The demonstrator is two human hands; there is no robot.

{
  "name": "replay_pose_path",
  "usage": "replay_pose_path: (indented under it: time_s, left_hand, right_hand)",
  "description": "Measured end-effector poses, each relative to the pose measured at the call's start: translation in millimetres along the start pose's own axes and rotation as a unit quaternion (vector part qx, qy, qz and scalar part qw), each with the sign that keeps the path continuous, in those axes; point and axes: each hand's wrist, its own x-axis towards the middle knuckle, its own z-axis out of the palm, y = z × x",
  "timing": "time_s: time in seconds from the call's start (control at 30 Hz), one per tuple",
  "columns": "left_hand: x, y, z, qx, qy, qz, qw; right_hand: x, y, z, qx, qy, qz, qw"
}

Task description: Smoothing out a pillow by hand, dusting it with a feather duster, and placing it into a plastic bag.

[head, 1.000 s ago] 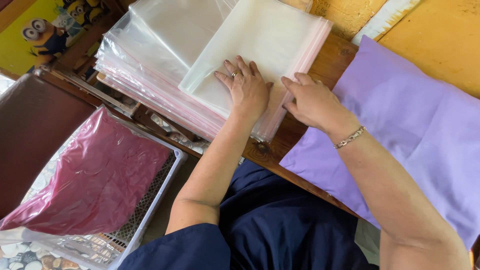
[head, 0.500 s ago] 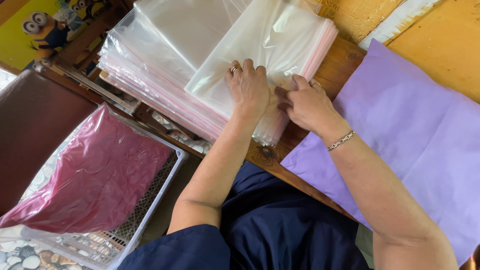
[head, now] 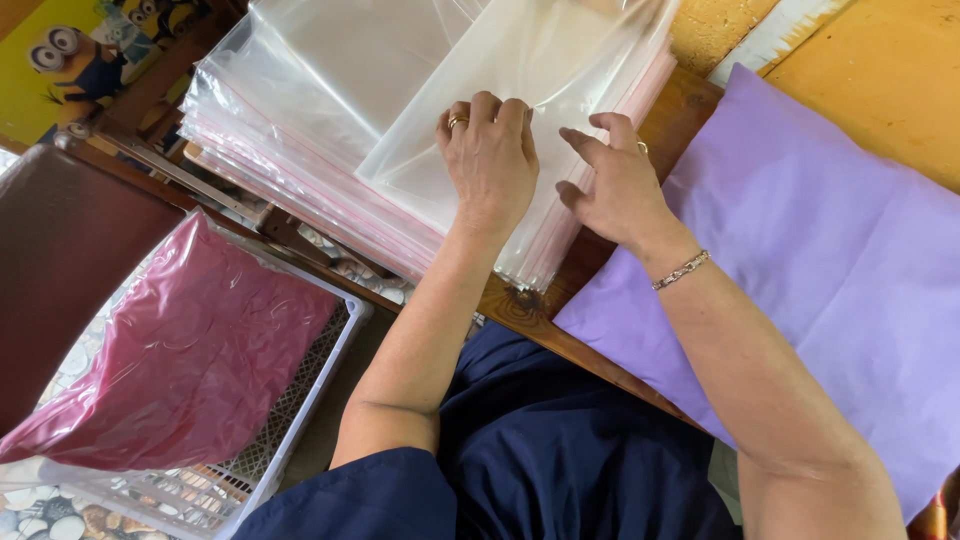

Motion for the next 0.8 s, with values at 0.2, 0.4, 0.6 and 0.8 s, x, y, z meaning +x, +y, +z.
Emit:
replay_pose_path:
  time_s: [0.2,0.4,0.6,0.8]
  left_hand:
    - [9,5,-17,-0.069,0.002,-0.033,0.997]
    - [13,8,-30,-0.102,0.041,-0.038,0.993]
    - [1,15,-24,-0.096,0.029,0.016,0.995]
    - [-22,51,-54,-0.184,0.144,0.168,0.958]
  right_hand:
    - [-6,-28,-7,-0.213,-0.009,-0.008,0.977]
    - [6,-29,-22,0.227,0.012,0.236,0.945]
    - [9,-18,-25,0.485,-0.005,0.220,0.847]
    - [15,-1,-20,0.398,0.098,0.241,0.880]
